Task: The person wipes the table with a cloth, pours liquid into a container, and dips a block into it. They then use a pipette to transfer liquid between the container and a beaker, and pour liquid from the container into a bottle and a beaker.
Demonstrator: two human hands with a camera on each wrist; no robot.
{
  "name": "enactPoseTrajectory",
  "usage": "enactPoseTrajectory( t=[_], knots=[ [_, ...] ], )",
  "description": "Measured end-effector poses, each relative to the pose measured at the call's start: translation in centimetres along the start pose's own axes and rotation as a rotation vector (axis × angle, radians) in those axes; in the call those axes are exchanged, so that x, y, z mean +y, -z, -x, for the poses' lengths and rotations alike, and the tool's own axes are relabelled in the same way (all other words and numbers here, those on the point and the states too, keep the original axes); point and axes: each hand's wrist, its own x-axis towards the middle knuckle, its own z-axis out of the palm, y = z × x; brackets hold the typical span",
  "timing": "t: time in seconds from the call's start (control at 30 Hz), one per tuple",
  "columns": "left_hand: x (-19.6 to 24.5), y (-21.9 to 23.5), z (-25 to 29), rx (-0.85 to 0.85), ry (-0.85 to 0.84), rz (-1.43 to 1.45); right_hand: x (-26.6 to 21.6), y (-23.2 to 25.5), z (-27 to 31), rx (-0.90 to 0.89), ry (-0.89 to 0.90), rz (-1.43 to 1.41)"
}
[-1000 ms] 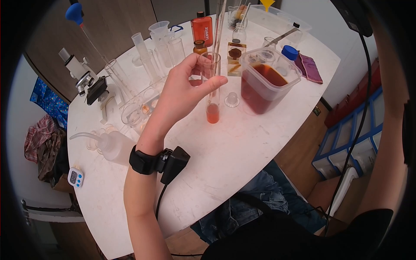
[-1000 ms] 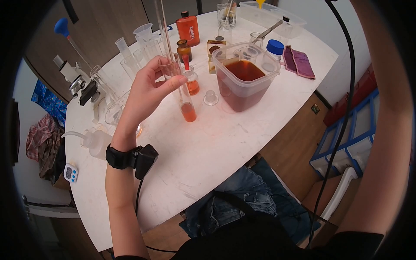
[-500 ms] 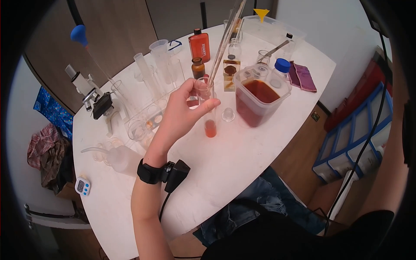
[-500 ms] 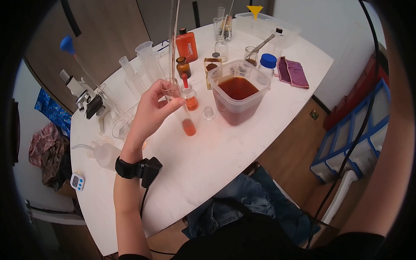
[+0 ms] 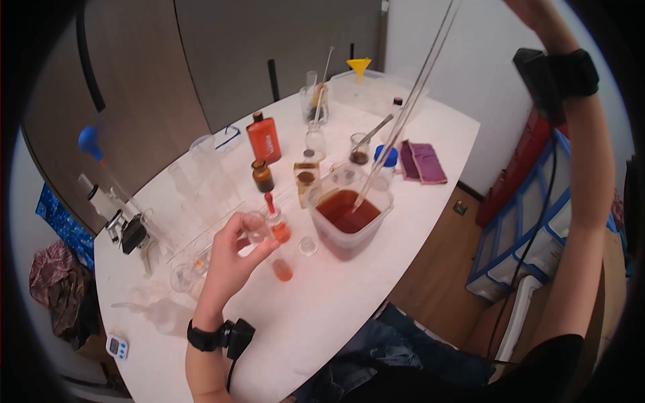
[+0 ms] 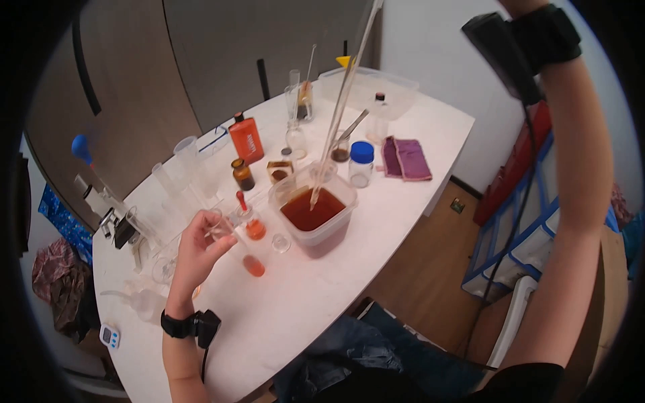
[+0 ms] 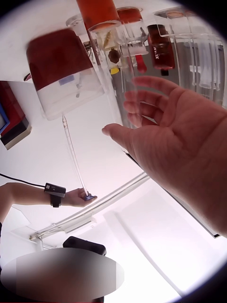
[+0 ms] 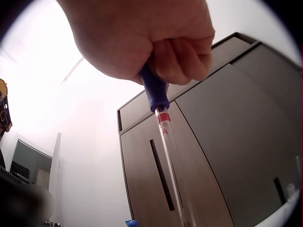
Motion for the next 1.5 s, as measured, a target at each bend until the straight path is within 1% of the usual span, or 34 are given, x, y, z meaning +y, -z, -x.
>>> enactPoseTrajectory(
  t=[0.03,0.07,0.1,0.13,0.2,0.27,0.33,0.4,0.47,0.6,0.67,0.7,0.73,0.77,0.8,0.87,0.9,0.97,1.0,1.07,1.3,1.37,1.5],
  knots=[
    [0.1,0.1,0.0,0.001,0.016,-0.041,1.0,-0.5,0.2,-0.047,-0.051,-0.109],
    [-0.3,0.1,0.0,0.010,-0.016,-0.029,1.7,-1.0,0.6,-0.071,-0.104,-0.147],
    [0.1,0.0,0.1,0.023,0.016,-0.010,3.3,-0.9,1.0,-0.054,-0.017,-0.031],
    [0.2,0.0,0.2,0.027,-0.030,0.017,2.4,-2.1,1.5,-0.096,-0.039,-0.035],
    [0.0,0.2,0.1,-0.003,0.027,0.018,2.5,-3.4,2.2,-0.105,-0.073,-0.056],
    [0.0,0.1,0.0,0.009,0.007,0.040,2.2,-4.7,2.5,-0.100,-0.106,-0.089],
    [-0.1,0.2,0.2,0.019,0.014,0.053,2.4,-5.6,2.8,-0.122,-0.080,-0.057],
    [0.2,0.3,0.2,-0.007,0.000,0.015,2.5,-6.3,2.8,-0.142,-0.068,-0.038],
    [0.4,0.3,0.3,-0.002,0.004,0.012,2.7,-6.8,2.9,-0.197,-0.019,-0.023],
    [0.4,0.4,0.2,-0.018,0.016,0.008,2.2,-7.9,3.4,-0.204,-0.034,-0.045],
    [0.4,0.3,0.0,-0.012,0.004,-0.005,2.3,-8.6,3.5,-0.216,0.021,0.015],
    [0.3,0.4,0.2,-0.016,-0.005,-0.016,2.4,-9.0,3.6,-0.227,0.016,-0.018],
    [0.2,0.4,0.3,-0.004,0.035,-0.030,2.6,-9.1,3.8,-0.225,0.025,0.004],
    [0.2,0.4,0.2,-0.016,-0.001,-0.025,2.8,-9.4,3.9,-0.226,0.030,0.024],
    [0.1,0.4,0.1,-0.033,-0.036,-0.018,2.9,-9.8,4.0,-0.245,0.008,-0.015],
    [-0.1,0.4,0.0,-0.036,-0.030,-0.051,3.6,-10.4,4.1,-0.193,0.063,0.097],
    [0.0,0.4,0.0,-0.039,-0.024,-0.030,4.3,-10.8,4.1,-0.201,0.040,0.076],
    [0.0,0.3,0.0,-0.033,-0.014,-0.040,5.4,-11.1,4.0,-0.151,0.112,0.128],
    [0.0,0.3,0.0,-0.021,-0.027,-0.041,5.0,-11.1,4.2,-0.150,0.097,0.123],
    [-0.3,0.3,-0.1,-0.042,-0.018,-0.028,3.4,-11.4,4.0,-0.334,0.050,0.021],
    [-0.3,0.3,-0.2,-0.022,-0.029,-0.039,3.8,-12.4,4.4,-0.331,0.001,0.021],
    [-0.3,0.2,-0.2,-0.023,-0.034,-0.044,4.1,-12.6,4.2,-0.288,0.177,0.068],
    [-0.3,0.2,-0.2,-0.025,-0.028,-0.029,3.9,-12.5,4.0,-0.318,0.129,0.026]
  ],
)
